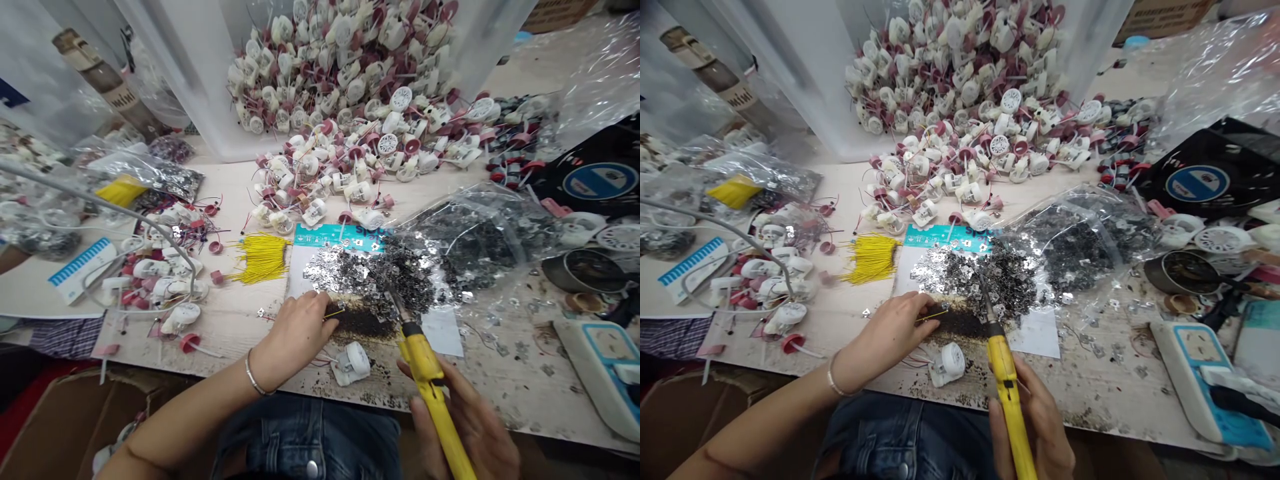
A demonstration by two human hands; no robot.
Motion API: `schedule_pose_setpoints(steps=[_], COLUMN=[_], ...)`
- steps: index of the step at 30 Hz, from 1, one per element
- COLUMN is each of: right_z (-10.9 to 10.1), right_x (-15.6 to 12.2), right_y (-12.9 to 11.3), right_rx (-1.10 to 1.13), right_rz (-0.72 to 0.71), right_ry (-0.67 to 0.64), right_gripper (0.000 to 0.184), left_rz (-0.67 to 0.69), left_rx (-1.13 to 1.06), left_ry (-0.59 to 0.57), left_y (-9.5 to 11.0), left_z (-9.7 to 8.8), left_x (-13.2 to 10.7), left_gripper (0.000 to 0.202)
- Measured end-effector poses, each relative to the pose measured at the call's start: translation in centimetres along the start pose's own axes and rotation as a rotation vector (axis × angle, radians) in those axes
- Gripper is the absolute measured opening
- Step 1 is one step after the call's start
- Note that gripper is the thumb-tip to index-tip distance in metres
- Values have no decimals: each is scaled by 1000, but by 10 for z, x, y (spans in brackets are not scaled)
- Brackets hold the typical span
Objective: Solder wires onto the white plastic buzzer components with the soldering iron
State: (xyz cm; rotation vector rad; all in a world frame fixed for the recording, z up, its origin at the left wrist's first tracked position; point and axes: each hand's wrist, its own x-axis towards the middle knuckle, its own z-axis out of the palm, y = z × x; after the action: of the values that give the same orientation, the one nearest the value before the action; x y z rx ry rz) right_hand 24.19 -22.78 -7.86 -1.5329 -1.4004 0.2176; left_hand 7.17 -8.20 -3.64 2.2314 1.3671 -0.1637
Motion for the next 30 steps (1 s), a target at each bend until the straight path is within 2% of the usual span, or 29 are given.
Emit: schedule_pose_setpoints(steps=[3, 5, 6, 9, 12, 14, 16, 19, 21, 23, 25, 27, 30], right_z=[20, 35, 42, 51, 47, 43, 42, 44, 44, 45, 46, 49, 58], right_x=[10, 20, 24, 32, 26, 18, 12, 14, 19, 24, 26, 26, 24], right_y=[1, -2, -4, -11, -14, -11, -8, -6, -6, -6, -7, -7, -9], right_rx=[122, 120, 115, 159, 195, 129, 51, 3, -5, 11, 57, 81, 61], right_rz=[-80, -113, -132, -97, -80, -158, -226, -214, -107, 32, 124, 145, 126], right_ry=[-7, 74, 71, 54, 36, -69, -151, -101, -2, 85, 129, 128, 127], right_gripper=[17, 20, 20, 20, 24, 21, 15, 16, 21, 25, 27, 26, 24], left_rz=[52, 140, 194, 322, 302, 277, 303, 350, 309, 241, 182, 120, 25], left_rx=[-30, -122, -201, -531, -777, -772, -646, -392, -287, -296, -425, -631, -899], left_ry=[23, 65, 98, 246, 460, 592, 693, 778, 752, 613, 439, 337, 378], left_y=[1, 6, 8, 13, 8, -2, -16, -37, -47, -51, -47, -37, -21], left_z=[-4, -4, -3, -1, -2, -5, -10, -17, -17, -13, -5, 6, 23], left_x=[-9, -16, -18, -21, -20, -19, -21, -29, -38, -48, -56, -59, -57], left_gripper=[12, 12, 10, 6, 6, 9, 14, 19, 19, 14, 8, 6, 9])
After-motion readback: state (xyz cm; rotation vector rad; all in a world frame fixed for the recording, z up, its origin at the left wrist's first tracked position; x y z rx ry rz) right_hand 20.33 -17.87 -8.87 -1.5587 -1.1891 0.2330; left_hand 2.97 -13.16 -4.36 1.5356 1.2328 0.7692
